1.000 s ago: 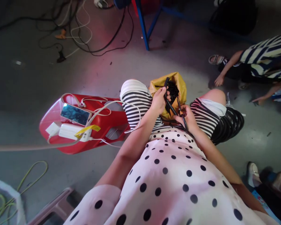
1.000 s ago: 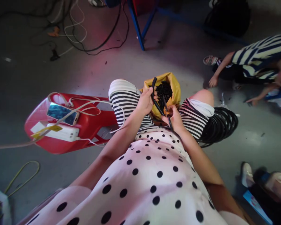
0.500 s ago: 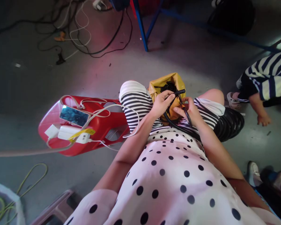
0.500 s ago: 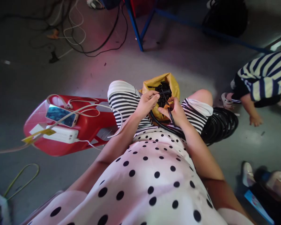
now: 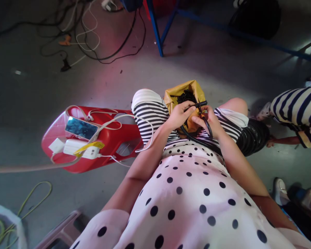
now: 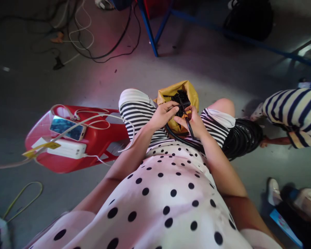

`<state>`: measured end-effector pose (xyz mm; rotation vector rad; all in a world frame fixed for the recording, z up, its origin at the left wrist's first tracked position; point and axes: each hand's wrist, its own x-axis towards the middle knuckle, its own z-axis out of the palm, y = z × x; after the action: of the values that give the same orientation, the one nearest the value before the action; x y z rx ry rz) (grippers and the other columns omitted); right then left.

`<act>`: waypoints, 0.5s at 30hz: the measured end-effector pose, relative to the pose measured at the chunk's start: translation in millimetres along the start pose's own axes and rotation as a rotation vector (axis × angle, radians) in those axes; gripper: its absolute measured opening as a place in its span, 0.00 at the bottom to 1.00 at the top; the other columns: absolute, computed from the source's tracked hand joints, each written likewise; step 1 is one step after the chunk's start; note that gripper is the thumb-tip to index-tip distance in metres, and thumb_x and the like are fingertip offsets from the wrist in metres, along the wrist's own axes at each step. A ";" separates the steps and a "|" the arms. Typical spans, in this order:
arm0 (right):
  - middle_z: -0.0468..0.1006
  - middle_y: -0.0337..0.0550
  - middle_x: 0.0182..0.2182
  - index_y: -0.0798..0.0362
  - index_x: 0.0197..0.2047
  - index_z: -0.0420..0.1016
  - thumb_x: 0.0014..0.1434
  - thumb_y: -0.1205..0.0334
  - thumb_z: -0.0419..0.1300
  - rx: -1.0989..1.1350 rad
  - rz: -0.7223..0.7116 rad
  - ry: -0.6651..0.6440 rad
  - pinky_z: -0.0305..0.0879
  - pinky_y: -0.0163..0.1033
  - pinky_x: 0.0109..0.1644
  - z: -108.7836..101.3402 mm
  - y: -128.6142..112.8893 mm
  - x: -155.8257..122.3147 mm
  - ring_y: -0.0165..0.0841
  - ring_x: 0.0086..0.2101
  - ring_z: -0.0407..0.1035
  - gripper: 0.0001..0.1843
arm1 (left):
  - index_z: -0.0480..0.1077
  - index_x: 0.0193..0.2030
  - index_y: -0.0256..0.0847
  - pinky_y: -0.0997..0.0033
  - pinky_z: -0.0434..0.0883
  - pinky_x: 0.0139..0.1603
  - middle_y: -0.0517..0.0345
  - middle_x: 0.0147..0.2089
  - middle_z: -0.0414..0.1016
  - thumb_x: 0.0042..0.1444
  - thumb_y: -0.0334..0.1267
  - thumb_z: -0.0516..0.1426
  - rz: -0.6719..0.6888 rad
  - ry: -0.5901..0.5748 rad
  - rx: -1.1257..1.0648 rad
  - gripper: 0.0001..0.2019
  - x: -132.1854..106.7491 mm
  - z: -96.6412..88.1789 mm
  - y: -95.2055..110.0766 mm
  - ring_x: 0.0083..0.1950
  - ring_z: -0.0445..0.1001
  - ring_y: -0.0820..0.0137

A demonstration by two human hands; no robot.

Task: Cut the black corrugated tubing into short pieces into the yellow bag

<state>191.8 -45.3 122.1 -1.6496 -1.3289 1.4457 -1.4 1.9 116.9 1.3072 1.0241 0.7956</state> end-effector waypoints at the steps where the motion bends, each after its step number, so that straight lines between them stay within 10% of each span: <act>1: 0.78 0.38 0.36 0.42 0.53 0.62 0.51 0.24 0.77 -0.003 -0.006 -0.008 0.76 0.52 0.45 -1.4 1.4 1.5 0.42 0.36 0.76 0.44 | 0.80 0.46 0.39 0.71 0.73 0.51 0.56 0.41 0.82 0.69 0.43 0.64 0.019 -0.020 0.033 0.09 0.9 -1.9 -0.1 0.46 0.78 0.68; 15: 0.79 0.33 0.30 0.44 0.55 0.67 0.45 0.23 0.79 -0.111 0.063 -0.008 0.70 0.46 0.37 1.7 32.8 34.2 0.40 0.31 0.75 0.49 | 0.79 0.39 0.38 0.74 0.64 0.36 0.65 0.28 0.69 0.66 0.38 0.65 -0.124 -0.065 0.010 0.07 17.5 -11.7 -23.6 0.32 0.66 0.73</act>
<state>197.5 -25.4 79.4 -1.7729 -1.3959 1.4385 -7.7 19.4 91.4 1.2574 1.0475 0.6506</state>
